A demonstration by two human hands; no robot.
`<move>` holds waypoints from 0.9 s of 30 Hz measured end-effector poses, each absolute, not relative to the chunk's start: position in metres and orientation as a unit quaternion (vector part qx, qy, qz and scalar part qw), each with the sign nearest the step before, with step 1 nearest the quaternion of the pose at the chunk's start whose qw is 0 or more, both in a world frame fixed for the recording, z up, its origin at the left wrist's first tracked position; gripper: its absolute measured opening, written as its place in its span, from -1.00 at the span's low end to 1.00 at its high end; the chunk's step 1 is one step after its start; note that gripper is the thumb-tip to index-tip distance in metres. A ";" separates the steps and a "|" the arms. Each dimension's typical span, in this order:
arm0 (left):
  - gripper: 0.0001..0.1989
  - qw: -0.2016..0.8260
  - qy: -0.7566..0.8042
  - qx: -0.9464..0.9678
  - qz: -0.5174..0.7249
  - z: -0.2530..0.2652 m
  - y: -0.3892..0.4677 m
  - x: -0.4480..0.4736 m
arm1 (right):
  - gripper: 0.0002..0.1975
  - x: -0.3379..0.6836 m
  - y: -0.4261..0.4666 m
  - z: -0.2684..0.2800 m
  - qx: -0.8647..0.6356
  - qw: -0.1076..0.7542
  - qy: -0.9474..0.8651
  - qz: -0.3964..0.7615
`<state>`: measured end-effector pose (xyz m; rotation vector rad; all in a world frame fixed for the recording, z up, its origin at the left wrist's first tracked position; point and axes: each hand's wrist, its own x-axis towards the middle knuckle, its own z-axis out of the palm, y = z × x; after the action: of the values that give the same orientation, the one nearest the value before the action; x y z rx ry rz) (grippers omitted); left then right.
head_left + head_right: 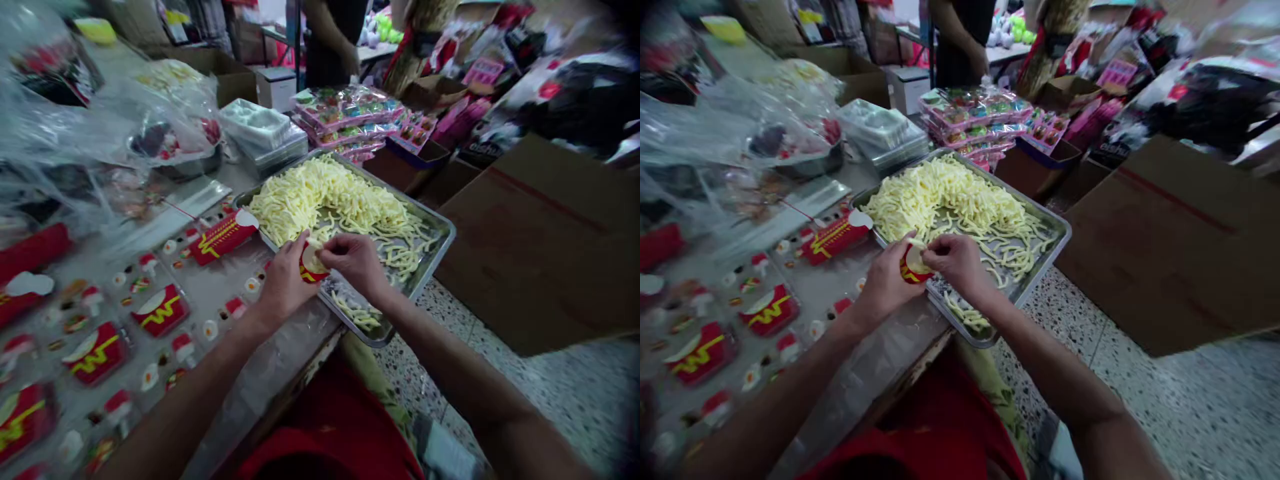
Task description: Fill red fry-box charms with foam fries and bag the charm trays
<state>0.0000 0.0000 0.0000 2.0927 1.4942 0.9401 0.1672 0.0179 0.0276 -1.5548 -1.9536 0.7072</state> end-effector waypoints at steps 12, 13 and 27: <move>-0.11 0.129 0.629 0.668 0.376 -0.012 -0.045 -0.032 | -0.77 0.099 0.000 0.042 -0.410 0.153 -0.860 0.262; -0.10 0.132 0.630 0.663 0.382 -0.012 -0.050 -0.041 | -0.77 0.090 0.000 0.038 -0.394 0.173 -0.851 0.300; -0.01 0.258 0.671 0.539 0.439 -0.014 -0.075 -0.111 | -0.63 0.035 -0.036 0.005 -0.393 0.295 -0.744 0.453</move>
<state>-0.1108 -0.0754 -0.0135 1.4622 1.8186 1.1903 0.0351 -0.0356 0.0048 -1.0452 -1.9797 1.2066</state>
